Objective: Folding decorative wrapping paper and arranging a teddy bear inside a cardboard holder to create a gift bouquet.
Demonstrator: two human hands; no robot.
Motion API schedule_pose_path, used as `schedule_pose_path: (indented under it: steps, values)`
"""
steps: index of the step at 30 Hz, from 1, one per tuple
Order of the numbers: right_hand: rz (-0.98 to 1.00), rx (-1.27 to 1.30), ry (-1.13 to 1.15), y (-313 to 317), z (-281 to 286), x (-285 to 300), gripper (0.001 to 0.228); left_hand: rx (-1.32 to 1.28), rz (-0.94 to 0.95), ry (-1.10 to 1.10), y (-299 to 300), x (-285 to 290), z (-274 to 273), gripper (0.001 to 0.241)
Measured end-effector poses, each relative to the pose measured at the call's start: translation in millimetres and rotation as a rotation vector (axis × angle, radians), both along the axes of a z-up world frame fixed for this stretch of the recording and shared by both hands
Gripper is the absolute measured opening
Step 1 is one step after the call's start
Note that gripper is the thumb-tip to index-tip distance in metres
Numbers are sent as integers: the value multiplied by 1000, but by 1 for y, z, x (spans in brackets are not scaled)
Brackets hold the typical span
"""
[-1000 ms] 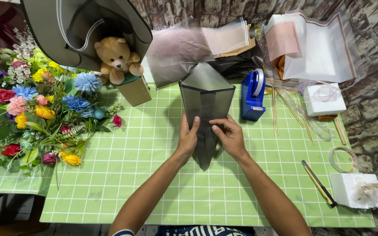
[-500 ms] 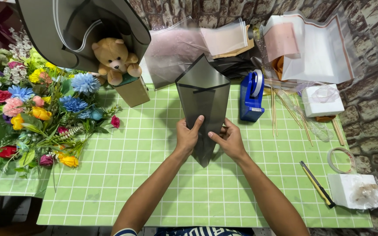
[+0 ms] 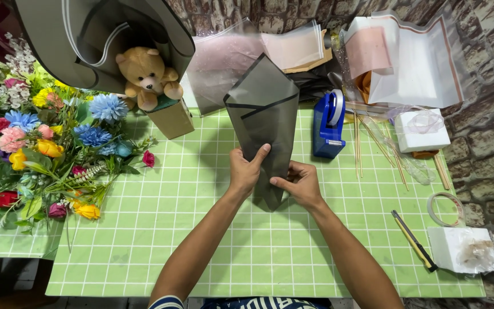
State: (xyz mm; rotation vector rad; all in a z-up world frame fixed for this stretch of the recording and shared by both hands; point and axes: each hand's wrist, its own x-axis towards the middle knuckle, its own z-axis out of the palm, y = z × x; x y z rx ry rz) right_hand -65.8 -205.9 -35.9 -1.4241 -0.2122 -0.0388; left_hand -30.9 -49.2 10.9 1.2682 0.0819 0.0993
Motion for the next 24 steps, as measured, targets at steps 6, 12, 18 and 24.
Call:
schedule_pose_path:
  steps: [6, 12, 18, 24]
  values:
    - [-36, -32, -8, -10, -33, 5, 8, -54, -66, -50, 1, 2, 1, 14]
    - [-11, -57, -65, 1, 2, 0, 20, -12, -36, -129, 11, -1, 29, 11]
    - [-140, -40, -120, 0, 23, 20, 11, 19, -55, -189, 3, -3, 27, 8]
    - [-196, -57, -152, -6, -12, 52, 10, 36, -54, -173, -1, 4, 53, 9]
